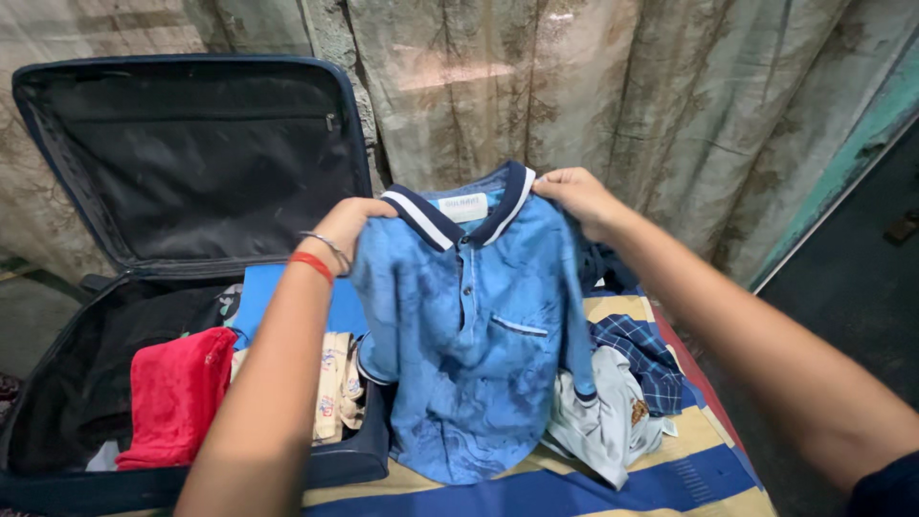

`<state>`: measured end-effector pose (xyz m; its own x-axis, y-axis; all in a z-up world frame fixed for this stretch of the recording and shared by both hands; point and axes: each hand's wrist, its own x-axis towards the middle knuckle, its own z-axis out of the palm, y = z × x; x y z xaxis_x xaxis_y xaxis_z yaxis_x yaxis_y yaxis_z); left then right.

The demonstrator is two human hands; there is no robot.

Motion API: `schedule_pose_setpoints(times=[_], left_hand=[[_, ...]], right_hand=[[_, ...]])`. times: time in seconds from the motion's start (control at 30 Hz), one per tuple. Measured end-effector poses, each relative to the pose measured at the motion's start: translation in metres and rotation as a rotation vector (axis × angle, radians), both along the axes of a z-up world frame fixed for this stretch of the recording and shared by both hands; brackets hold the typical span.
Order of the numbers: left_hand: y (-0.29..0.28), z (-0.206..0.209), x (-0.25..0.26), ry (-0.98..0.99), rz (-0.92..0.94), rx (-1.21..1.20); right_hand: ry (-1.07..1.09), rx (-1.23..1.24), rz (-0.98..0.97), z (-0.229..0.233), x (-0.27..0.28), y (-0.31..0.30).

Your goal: The person packs various items of clothing into a suitcase by hand, including folding and smoothing a blue shirt, beige patterned shorts, a checkered shirt, and a yellow striped garment.

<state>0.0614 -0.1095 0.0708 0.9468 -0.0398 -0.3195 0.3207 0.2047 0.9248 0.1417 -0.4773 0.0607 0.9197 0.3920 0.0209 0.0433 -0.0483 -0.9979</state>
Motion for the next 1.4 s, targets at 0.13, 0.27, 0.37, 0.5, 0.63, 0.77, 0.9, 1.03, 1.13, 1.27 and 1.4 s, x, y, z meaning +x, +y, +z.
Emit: schedule_pose_setpoints(times=[0.13, 0.27, 0.37, 0.5, 0.63, 0.77, 0.9, 1.03, 1.13, 1.27, 1.4], left_hand=[[-0.035, -0.026, 0.017, -0.172, 0.052, 0.1], [-0.067, -0.05, 0.028, -0.096, 0.101, 0.286], [-0.095, -0.062, 0.038, -0.315, 0.133, 0.084], [-0.103, -0.065, 0.032, -0.373, 0.278, 0.028], [-0.088, -0.074, 0.031, -0.454, 0.407, 0.089], [-0.082, -0.082, 0.031, -0.597, 0.568, 0.171], [-0.06, -0.082, 0.034, -0.557, 0.671, 0.144], [-0.034, -0.088, 0.041, -0.515, 0.695, 0.011], [-0.031, -0.092, 0.045, -0.455, 0.7, -0.041], [-0.047, -0.093, 0.047, -0.527, 0.711, -0.119], [-0.045, -0.084, 0.04, -0.488, 0.75, -0.028]], right_hand=[[-0.209, 0.039, -0.161, -0.03, 0.0, 0.024], [-0.277, -0.031, -0.13, -0.026, -0.026, 0.06], [-0.489, -0.109, 0.005, -0.012, -0.052, 0.086], [-0.85, -0.296, 0.03, 0.003, -0.085, 0.104], [-0.868, -0.331, 0.004, 0.01, -0.106, 0.114], [-0.97, -0.444, -0.056, 0.015, -0.124, 0.116], [-0.94, -0.767, -0.227, 0.009, -0.119, 0.108], [-0.735, -0.827, -0.269, -0.002, -0.096, 0.089], [-0.743, -0.522, 0.043, -0.005, -0.087, 0.086], [-0.706, -0.448, 0.185, -0.02, -0.103, 0.111], [-0.776, -0.537, 0.062, -0.028, -0.102, 0.114]])
